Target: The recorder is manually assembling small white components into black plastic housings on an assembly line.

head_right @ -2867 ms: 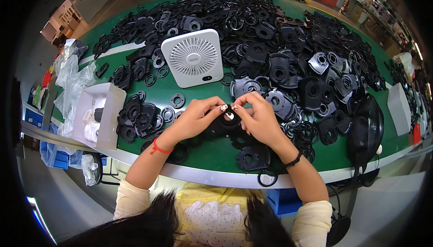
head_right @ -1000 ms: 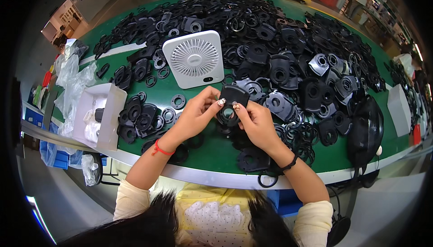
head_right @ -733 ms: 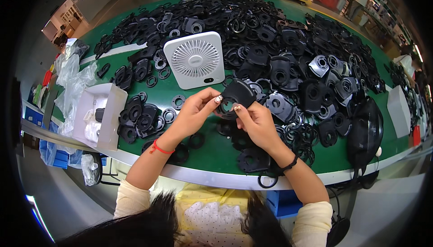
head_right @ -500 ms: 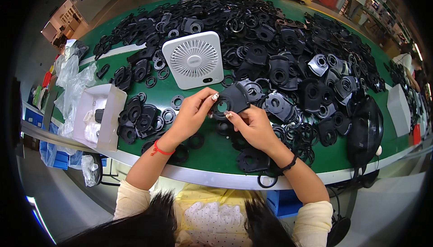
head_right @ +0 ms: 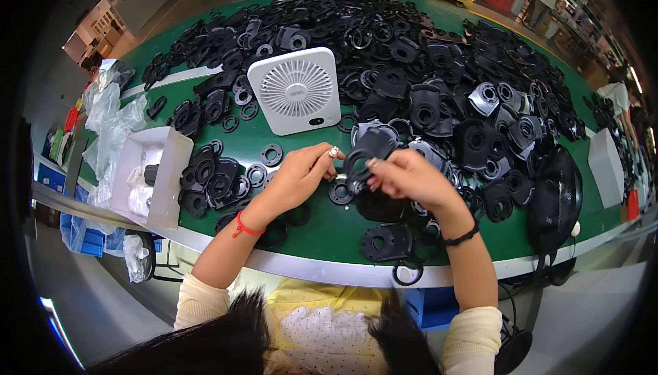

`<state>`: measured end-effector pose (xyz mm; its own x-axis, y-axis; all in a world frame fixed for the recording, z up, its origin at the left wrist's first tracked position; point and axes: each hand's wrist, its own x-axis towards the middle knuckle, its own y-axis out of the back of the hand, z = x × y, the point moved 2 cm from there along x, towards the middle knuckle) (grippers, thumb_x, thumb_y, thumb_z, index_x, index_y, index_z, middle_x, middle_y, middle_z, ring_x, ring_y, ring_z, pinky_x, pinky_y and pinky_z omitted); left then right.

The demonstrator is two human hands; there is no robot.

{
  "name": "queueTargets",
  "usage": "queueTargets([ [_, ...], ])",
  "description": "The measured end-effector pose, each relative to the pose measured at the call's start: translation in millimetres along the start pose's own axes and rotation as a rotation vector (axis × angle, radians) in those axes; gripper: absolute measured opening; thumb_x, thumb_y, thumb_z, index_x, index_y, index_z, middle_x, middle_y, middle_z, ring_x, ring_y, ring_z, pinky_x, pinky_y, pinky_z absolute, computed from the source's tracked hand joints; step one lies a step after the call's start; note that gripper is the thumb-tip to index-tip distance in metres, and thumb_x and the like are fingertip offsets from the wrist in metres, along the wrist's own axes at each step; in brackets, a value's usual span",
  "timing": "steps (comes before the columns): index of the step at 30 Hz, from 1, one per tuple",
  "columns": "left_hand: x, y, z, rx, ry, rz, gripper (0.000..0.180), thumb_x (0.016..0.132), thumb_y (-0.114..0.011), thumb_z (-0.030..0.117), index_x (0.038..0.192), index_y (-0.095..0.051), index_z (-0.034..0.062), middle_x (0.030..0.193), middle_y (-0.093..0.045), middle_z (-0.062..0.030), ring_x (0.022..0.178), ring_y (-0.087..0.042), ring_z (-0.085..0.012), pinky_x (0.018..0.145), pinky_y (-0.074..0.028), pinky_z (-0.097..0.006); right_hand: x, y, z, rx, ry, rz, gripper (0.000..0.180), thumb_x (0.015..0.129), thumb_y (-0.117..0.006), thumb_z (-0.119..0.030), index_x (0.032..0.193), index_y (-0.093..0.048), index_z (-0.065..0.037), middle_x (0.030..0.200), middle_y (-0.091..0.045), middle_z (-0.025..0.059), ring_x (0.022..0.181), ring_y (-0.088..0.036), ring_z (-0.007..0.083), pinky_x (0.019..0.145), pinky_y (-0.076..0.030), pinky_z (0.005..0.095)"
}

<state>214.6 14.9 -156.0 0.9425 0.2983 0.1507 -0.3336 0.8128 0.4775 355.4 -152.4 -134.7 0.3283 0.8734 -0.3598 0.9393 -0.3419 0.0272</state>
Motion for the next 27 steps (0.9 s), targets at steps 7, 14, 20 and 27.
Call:
queueTargets([
  [7, -9.0, -0.8, 6.9, 0.241, -0.11, -0.132, 0.035, 0.081, -0.072, 0.025, 0.108, -0.06, 0.0061, 0.097, -0.052, -0.0106, 0.089, -0.057, -0.0235, 0.077, -0.048, -0.032, 1.1, 40.4, -3.1, 0.349, 0.452, 0.557, 0.03, 0.097, -0.05, -0.022, 0.119, -0.051, -0.001, 0.092, -0.062, 0.005, 0.058, -0.046, 0.0051, 0.049, -0.035, 0.0187],
  [14, -12.4, 1.2, 8.0, 0.372, -0.174, -0.217, 0.038, 0.074, -0.076, 0.018, 0.104, -0.056, 0.0045, 0.098, -0.053, -0.0114, 0.096, -0.052, -0.0289, 0.086, -0.043, -0.038, -4.6, -9.2, -0.4, -0.816, 0.528, -0.045, 0.031, 0.074, -0.078, -0.022, 0.095, -0.064, -0.004, 0.085, -0.058, 0.0093, 0.08, -0.058, 0.0215, 0.072, -0.048, 0.0308],
  [20, -5.8, 2.2, 9.1, 0.198, -0.095, -0.08, 0.021, 0.078, -0.069, 0.006, 0.088, -0.051, 0.0011, 0.081, -0.057, -0.0124, 0.077, -0.058, -0.0274, 0.071, -0.048, -0.035, -3.3, -13.5, -6.6, -0.728, 0.532, 0.097, 0.021, 0.078, -0.074, -0.014, 0.089, -0.061, -0.001, 0.081, -0.058, 0.0086, 0.07, -0.058, 0.0189, 0.064, -0.048, 0.0292],
  [27, -2.9, 6.2, 9.5, -0.135, 0.063, -0.06, 0.013, 0.09, -0.06, 0.01, 0.096, -0.055, -0.0003, 0.091, -0.063, -0.0063, 0.079, -0.061, -0.0122, 0.071, -0.051, -0.026, -1.6, -20.8, -4.7, -0.461, 0.563, 0.102, 0.019, 0.081, -0.072, -0.013, 0.087, -0.057, -0.003, 0.079, -0.052, 0.0028, 0.067, -0.053, 0.0106, 0.059, -0.043, 0.0232],
])
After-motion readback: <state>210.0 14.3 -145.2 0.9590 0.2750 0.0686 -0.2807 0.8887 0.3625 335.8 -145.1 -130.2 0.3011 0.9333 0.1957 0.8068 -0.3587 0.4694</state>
